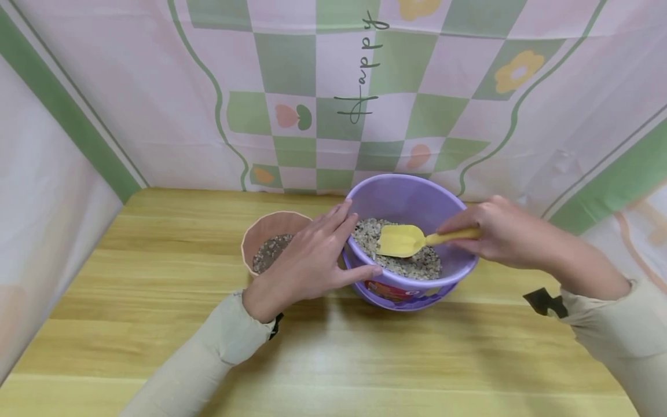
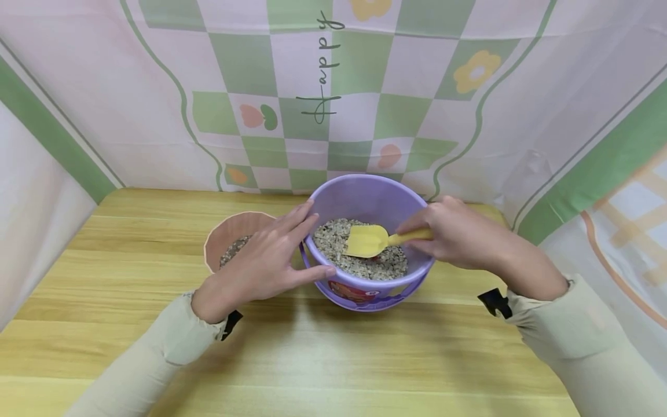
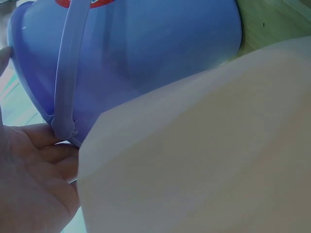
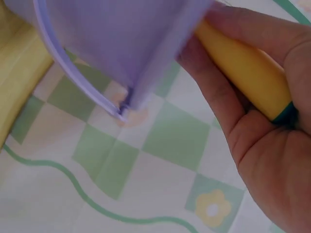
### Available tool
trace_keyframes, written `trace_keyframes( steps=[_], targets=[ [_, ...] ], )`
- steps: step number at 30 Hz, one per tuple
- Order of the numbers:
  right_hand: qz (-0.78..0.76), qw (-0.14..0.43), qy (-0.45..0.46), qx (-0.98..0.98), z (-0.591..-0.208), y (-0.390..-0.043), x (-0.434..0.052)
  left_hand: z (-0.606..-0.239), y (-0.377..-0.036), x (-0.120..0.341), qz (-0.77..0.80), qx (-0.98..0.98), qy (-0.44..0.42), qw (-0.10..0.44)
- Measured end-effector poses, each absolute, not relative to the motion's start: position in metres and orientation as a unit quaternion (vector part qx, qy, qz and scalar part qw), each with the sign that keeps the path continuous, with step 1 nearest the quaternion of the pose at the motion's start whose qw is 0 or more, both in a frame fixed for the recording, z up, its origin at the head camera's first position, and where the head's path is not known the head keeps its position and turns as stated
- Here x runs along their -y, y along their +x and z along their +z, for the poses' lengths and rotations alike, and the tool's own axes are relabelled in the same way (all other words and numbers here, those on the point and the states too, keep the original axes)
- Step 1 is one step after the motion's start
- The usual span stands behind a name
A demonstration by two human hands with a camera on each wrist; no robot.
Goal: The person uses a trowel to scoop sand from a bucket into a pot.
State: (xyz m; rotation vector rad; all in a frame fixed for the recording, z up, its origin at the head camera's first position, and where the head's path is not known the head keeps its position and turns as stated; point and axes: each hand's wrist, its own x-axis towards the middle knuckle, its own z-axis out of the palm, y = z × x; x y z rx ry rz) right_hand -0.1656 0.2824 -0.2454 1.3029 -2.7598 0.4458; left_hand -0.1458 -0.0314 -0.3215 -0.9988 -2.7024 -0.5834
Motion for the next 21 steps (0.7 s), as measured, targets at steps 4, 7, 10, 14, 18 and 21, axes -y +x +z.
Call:
trace_keyframes(
  steps=[4, 7, 10, 14, 18, 21],
  targets=[
    [0.149, 0.034, 0.438, 0.886, -0.237, -0.168, -0.293, -0.322, -0.146, 0.031, -0.201, 0.914, -0.340, 0.098],
    [0.147, 0.021, 0.430, 0.890, -0.228, -0.169, -0.299, -0.321, -0.147, 0.032, -0.203, 0.914, -0.339, 0.098],
    [0.136, 0.004, 0.416, 0.899, -0.222, -0.171, -0.304, -0.319, -0.148, 0.033, -0.203, 0.914, -0.339, 0.092],
    [0.125, -0.022, 0.403, 0.906, -0.217, -0.174, -0.307, -0.318, -0.149, 0.034, -0.207, 0.914, -0.338, 0.081],
    [0.116, -0.052, 0.395, 0.910, -0.209, -0.176, -0.307, -0.318, -0.151, 0.035, -0.211, 0.917, -0.330, 0.079],
    [0.106, -0.069, 0.395, 0.910, -0.205, -0.177, -0.305, -0.316, -0.152, 0.034, -0.207, 0.919, -0.326, 0.082]
  ],
)
